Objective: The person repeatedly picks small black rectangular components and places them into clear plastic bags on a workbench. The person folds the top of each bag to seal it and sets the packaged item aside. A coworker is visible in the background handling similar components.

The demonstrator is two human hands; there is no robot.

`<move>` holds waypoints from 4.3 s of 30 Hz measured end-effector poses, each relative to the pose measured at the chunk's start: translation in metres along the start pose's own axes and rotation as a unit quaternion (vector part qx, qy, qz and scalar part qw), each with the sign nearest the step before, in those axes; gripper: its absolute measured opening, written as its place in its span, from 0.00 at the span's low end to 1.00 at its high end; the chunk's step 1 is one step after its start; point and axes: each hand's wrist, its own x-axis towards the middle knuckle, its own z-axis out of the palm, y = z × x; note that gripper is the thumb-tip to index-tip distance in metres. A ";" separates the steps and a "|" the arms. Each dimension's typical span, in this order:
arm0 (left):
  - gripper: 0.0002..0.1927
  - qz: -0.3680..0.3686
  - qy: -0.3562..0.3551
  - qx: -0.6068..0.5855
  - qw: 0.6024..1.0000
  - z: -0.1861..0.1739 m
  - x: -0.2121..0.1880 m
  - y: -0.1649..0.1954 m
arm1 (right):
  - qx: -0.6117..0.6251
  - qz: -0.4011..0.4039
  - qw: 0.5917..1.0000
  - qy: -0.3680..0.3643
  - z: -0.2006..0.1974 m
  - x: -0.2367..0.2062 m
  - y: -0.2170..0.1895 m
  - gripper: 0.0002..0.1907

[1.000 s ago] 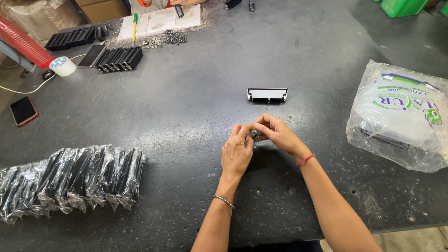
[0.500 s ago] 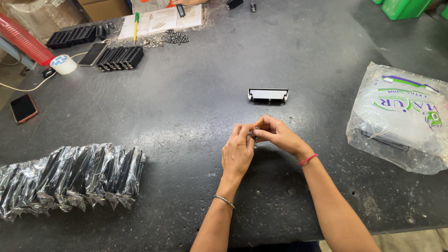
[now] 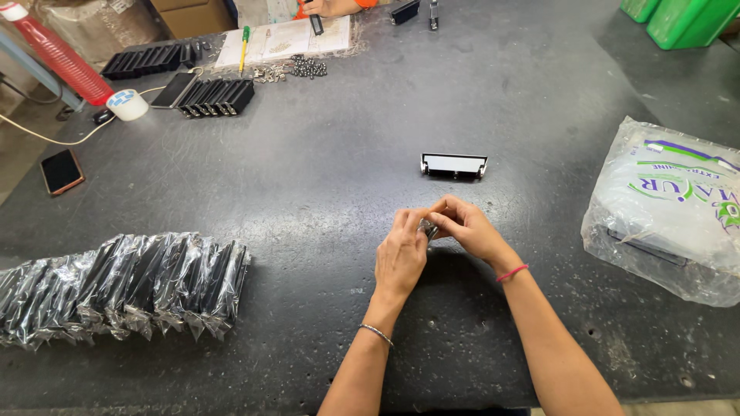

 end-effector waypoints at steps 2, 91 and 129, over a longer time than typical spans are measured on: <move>0.16 0.002 0.005 0.000 1.000 0.000 0.000 0.001 | -0.018 0.006 1.000 0.005 0.001 -0.001 -0.002 0.09; 0.33 0.042 0.011 0.111 0.993 0.002 -0.114 -0.021 | 0.015 0.064 0.998 0.015 0.026 -0.044 0.037 0.16; 0.35 -0.049 0.171 0.328 0.928 -0.115 -0.051 -0.084 | -0.051 -0.005 0.993 0.108 0.021 -0.044 -0.014 0.10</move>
